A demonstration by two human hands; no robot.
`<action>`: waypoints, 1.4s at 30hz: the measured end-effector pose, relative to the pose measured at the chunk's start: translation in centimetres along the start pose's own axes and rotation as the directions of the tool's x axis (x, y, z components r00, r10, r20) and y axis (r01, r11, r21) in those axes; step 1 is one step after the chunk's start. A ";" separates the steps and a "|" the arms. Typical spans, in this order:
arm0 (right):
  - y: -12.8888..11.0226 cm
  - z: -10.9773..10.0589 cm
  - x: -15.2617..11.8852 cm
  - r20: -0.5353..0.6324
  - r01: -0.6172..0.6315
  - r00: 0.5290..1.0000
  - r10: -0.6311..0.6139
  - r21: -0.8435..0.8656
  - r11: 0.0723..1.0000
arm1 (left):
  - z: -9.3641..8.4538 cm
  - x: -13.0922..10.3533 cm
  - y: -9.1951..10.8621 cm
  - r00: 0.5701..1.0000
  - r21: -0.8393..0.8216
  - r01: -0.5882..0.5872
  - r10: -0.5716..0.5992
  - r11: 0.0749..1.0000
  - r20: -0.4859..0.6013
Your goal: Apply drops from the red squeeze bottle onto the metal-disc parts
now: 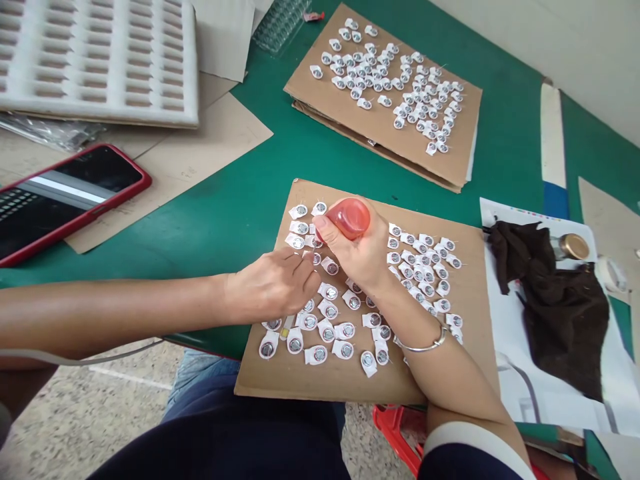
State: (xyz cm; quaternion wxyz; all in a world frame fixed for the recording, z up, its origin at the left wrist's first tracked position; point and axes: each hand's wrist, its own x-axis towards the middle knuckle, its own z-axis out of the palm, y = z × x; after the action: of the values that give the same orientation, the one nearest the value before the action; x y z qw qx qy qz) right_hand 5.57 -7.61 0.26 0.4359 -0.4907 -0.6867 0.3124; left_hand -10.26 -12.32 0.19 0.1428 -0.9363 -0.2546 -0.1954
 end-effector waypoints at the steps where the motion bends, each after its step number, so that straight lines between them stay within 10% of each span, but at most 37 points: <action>1: 0.0 0.0 0.0 -0.003 0.000 1.000 0.000 0.003 1.000 | 0.0 0.0 0.0 1.000 -0.002 0.000 0.000 1.000 0.000; 31: 0.0 -0.5 0.5 -0.046 0.083 0.995 -0.089 -0.117 0.990 | -0.1 0.0 -1.3 0.998 -0.114 0.058 -0.053 0.992 0.041; 42: 0.3 -0.6 0.6 -0.011 0.164 0.986 -0.167 -0.142 0.976 | -0.7 -0.2 -3.5 0.932 -0.396 0.321 -0.212 0.861 0.295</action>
State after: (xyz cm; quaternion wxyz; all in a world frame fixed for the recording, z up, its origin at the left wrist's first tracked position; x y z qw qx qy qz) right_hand 6.16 -6.94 0.43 0.4324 -0.4647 -0.7407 0.2202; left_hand -12.46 -9.77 1.31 -0.1315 -0.9162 -0.3473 -0.1503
